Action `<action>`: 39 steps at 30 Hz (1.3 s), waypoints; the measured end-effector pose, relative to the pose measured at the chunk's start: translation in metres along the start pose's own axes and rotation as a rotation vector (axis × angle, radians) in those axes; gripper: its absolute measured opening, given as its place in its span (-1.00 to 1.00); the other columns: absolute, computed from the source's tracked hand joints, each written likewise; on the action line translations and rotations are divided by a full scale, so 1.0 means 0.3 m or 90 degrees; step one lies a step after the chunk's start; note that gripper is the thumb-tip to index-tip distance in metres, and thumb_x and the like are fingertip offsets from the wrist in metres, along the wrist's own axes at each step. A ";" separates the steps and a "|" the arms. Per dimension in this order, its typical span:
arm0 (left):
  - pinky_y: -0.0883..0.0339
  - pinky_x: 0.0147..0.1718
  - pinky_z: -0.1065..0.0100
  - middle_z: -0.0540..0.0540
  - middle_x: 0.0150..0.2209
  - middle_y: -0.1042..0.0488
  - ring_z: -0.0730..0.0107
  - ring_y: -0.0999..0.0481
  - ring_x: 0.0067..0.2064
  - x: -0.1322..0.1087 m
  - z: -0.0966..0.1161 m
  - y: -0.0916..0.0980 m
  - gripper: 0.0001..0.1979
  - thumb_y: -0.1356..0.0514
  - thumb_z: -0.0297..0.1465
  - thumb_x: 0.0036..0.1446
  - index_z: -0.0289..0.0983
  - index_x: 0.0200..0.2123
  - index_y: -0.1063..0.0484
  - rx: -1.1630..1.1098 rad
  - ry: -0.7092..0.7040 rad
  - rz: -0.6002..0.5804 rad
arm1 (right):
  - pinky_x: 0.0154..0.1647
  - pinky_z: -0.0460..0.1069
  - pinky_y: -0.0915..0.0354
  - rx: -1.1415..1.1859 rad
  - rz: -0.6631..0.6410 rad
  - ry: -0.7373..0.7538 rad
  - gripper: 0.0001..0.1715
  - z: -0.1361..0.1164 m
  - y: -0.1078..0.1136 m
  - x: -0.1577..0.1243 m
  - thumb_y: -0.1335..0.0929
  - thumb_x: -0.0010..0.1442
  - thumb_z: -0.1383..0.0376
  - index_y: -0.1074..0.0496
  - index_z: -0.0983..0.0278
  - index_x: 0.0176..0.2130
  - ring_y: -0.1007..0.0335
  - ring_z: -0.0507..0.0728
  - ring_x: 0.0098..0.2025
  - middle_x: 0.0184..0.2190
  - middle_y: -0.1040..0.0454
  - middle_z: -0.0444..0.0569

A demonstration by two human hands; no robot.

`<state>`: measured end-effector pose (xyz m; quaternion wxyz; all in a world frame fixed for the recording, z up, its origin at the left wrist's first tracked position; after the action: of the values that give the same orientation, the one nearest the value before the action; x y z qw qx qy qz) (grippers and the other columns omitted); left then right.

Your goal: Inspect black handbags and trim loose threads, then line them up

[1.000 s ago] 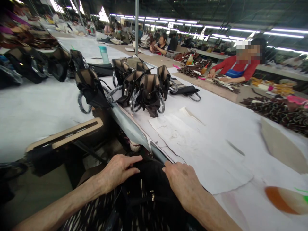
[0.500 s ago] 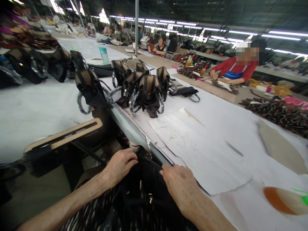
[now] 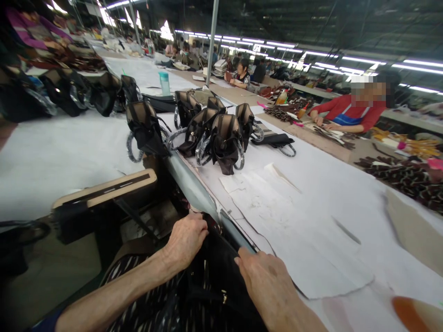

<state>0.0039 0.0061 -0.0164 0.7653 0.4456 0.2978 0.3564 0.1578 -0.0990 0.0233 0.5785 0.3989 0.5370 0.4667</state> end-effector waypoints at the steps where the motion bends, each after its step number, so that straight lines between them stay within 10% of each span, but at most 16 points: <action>1: -0.20 -0.31 0.24 -0.12 -0.37 -0.43 0.20 -0.36 -0.26 0.004 -0.002 -0.003 -0.79 -0.03 -0.45 0.10 -0.29 -0.49 -0.43 0.007 -0.019 0.022 | -0.61 -0.03 0.00 0.000 0.006 0.003 -0.70 0.002 -0.002 -0.003 -0.16 0.23 0.33 -0.37 0.21 -0.46 -0.44 0.17 -0.56 -0.63 -0.48 -0.09; 14: -0.17 -0.10 0.27 -0.05 -0.06 -0.32 0.29 -0.28 -0.08 0.055 -0.043 -0.019 -0.86 -0.18 -0.51 -0.05 -0.29 -0.61 -0.37 -0.208 -0.125 0.100 | -0.53 -0.04 -0.12 0.021 0.023 0.023 -0.65 0.040 -0.036 -0.016 -0.10 0.28 0.24 -0.36 0.19 -0.40 -0.42 0.14 -0.54 -0.60 -0.46 -0.09; 21: -0.20 -0.42 0.50 0.06 -0.52 -0.40 0.49 -0.36 -0.45 0.102 -0.080 -0.049 -0.91 -0.17 -0.46 -0.02 -0.29 -0.54 -0.38 -0.289 -0.159 0.005 | -0.51 -0.04 -0.12 0.055 0.013 -0.003 -0.64 0.049 -0.029 -0.024 -0.12 0.27 0.25 -0.36 0.18 -0.44 -0.41 0.14 -0.53 -0.62 -0.45 -0.11; 39: -0.16 -0.45 0.49 0.09 -0.49 -0.40 0.46 -0.36 -0.43 0.125 -0.078 -0.027 -0.86 -0.23 -0.37 -0.08 -0.24 -0.36 -0.41 -0.264 -0.144 -0.002 | -0.50 -0.09 -0.13 0.189 -0.049 -0.025 -0.58 0.084 -0.016 -0.012 -0.07 0.29 0.19 -0.29 0.21 -0.49 -0.30 0.07 -0.54 -0.61 -0.39 -0.12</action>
<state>0.0094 0.0448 -0.0388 0.8695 0.3158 0.1309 0.3566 0.1835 -0.1027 0.0223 0.5411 0.4682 0.6037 0.3514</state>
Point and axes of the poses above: each hand's wrist, its own x-axis towards the middle knuckle, its own y-axis out of the back of the hand, z = x × y, the point moved 1 cm from there along x, towards the middle knuckle
